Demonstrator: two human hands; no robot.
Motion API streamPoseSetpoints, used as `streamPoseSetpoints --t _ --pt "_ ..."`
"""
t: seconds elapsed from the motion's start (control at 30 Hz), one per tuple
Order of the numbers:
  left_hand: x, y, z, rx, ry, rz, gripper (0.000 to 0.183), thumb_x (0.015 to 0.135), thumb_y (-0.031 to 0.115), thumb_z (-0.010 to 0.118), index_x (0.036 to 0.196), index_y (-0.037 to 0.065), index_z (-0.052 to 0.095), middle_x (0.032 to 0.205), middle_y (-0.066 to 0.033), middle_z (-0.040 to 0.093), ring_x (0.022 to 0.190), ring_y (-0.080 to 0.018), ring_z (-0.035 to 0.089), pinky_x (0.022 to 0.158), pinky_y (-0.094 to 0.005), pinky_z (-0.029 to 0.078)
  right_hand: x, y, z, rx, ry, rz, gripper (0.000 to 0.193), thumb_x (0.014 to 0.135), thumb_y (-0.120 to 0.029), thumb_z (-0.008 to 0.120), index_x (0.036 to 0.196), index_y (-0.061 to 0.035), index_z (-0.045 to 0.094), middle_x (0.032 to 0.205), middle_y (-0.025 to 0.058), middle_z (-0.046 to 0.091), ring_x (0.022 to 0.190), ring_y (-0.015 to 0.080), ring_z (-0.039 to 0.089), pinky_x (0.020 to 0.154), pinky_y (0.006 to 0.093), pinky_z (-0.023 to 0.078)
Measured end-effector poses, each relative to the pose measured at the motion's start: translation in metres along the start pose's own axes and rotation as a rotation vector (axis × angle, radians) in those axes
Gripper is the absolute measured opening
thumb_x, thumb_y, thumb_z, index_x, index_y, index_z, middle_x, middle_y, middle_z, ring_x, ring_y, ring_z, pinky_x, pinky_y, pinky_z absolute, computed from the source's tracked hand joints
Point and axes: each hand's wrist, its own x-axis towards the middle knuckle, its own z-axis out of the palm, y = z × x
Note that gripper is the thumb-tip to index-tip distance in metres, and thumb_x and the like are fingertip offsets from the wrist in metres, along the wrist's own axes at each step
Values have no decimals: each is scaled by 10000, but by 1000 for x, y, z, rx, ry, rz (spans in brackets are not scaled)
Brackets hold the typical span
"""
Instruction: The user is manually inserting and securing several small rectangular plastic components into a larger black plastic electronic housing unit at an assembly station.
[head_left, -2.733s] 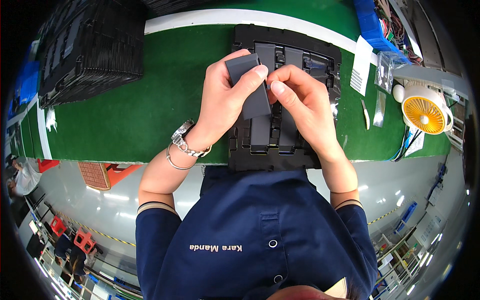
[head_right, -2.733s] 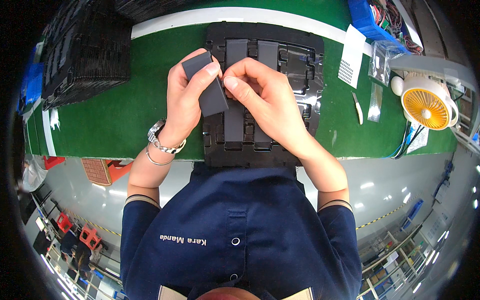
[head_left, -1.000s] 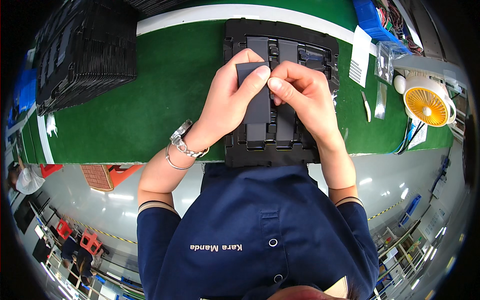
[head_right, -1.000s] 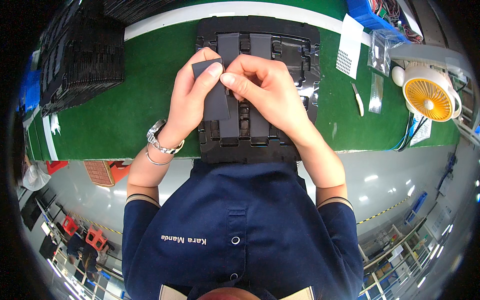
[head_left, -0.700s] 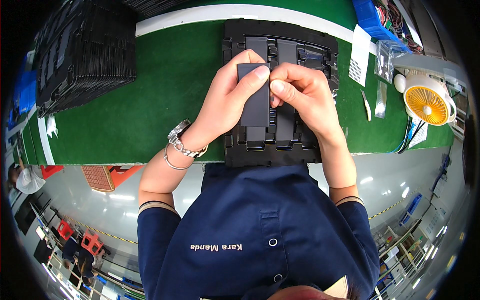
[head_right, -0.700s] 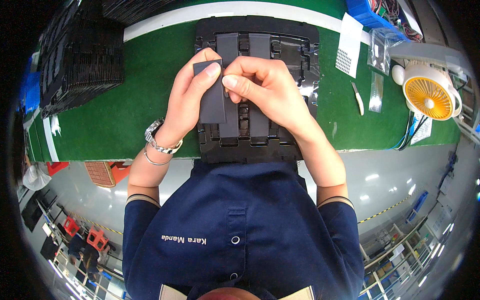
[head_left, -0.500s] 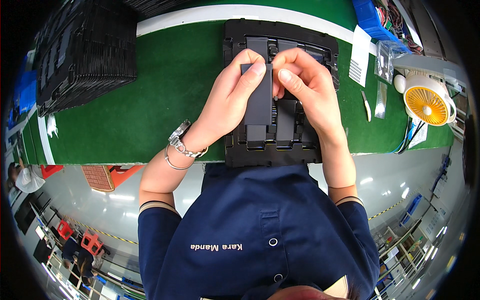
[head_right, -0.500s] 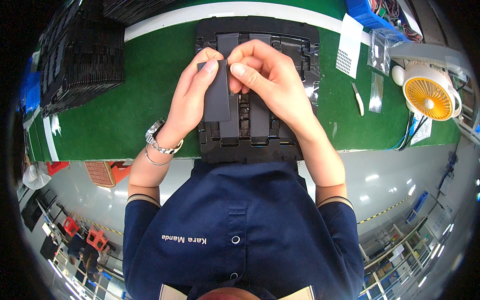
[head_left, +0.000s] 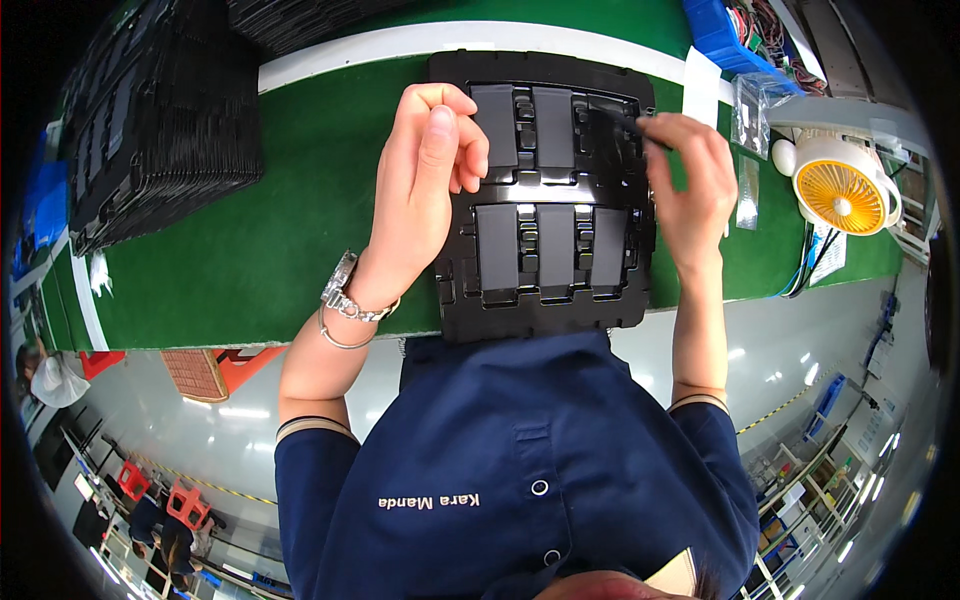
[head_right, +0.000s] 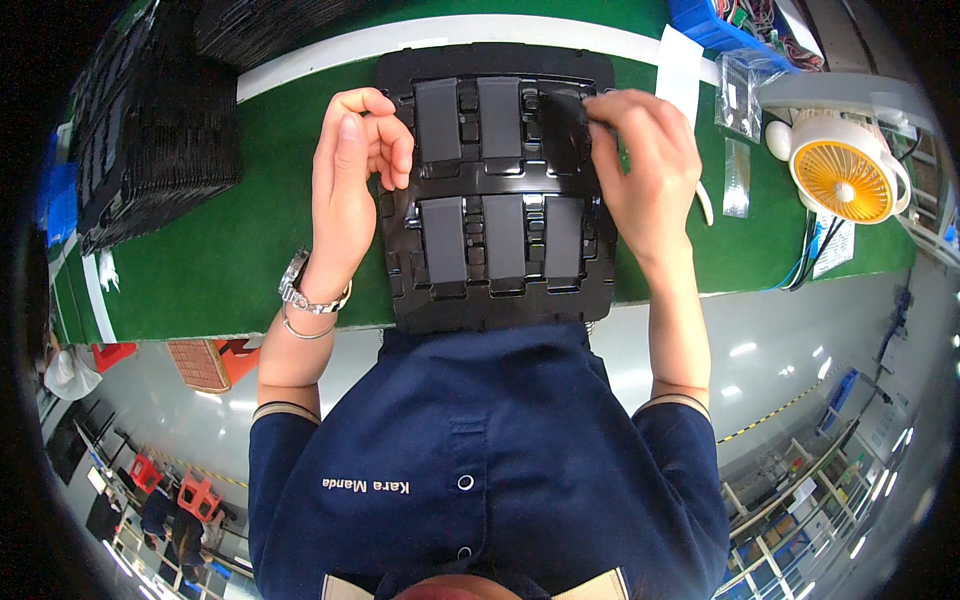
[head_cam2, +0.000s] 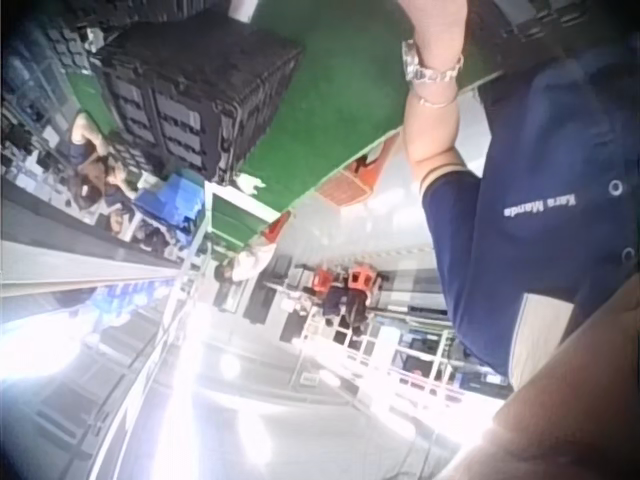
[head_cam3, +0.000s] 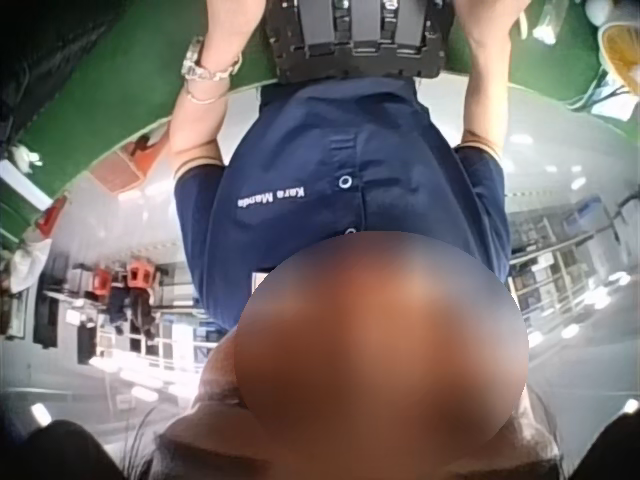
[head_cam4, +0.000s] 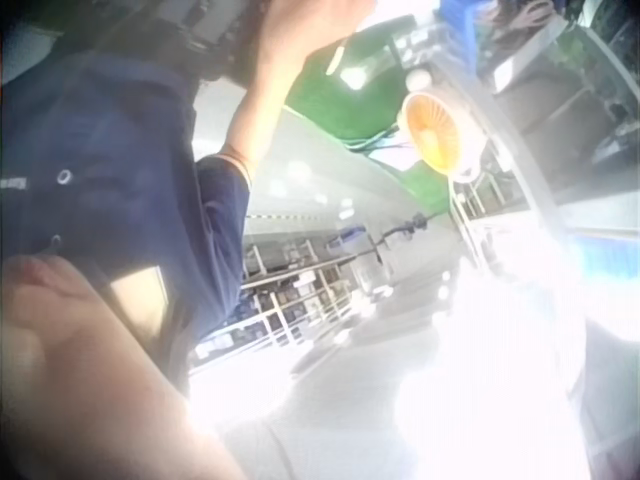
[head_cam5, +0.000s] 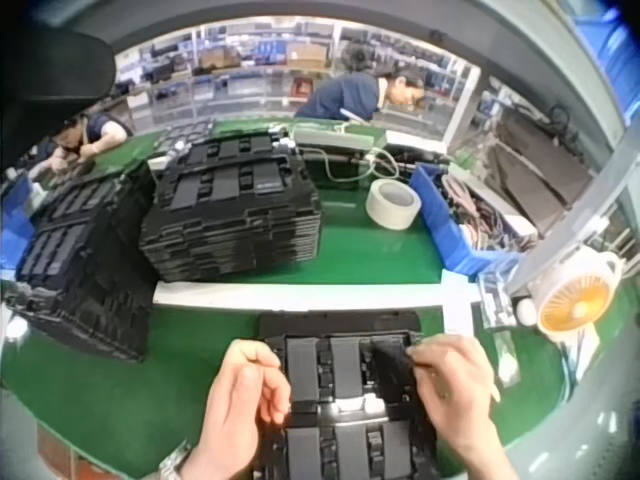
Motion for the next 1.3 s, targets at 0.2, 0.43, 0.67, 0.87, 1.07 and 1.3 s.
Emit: streamPoseSetpoints --t 0.2,0.43,0.67,0.87,1.07,1.3 --pt "-2 -1 3 -37 -18 -15 380 1054 352 258 1110 45 475 731 -31 547 603 -66 474 555 -205 381 -15 -2 -2 -105 -247 -112 295 704 -39 725 987 -80 651 1142 -1 668 1171 240 566 1062 479 337" --pt "-1 0 3 -100 -7 -34 339 1049 330 308 1099 51 494 740 -15 558 618 -54 474 569 -200 376 -3 -46 -7 1 -322 -143 521 660 -227 787 1132 -109 602 1238 62 564 1271 301 438 1071 521 315" --pt "-1 5 4 -230 35 -78 330 1042 328 358 1021 48 533 690 5 543 586 -42 461 539 -188 359 -11 -100 11 153 -584 -355 593 601 -280 793 1101 -38 584 1159 105 562 1248 307 458 1104 546 285" --pt "-3 12 -6 -232 -170 -151 507 1022 360 434 668 26 575 543 7 521 440 -52 471 432 -192 336 16 -77 7 46 -163 -382 175 651 -93 716 769 -67 590 774 35 621 783 197 632 906 449 488" --pt "-11 13 14 -522 -143 -347 615 1008 517 336 821 16 640 714 -24 615 619 -85 575 546 -211 429 25 -89 10 25 236 -500 255 637 -144 658 879 -66 677 919 56 649 851 213 619 804 382 504" --pt "-6 14 -2 -443 6 -256 294 920 315 603 813 42 606 759 14 588 673 -48 531 626 -209 440 22 -93 4 433 -45 -180 294 715 -67 696 1003 -27 654 994 115 625 912 285 603 777 384 485"
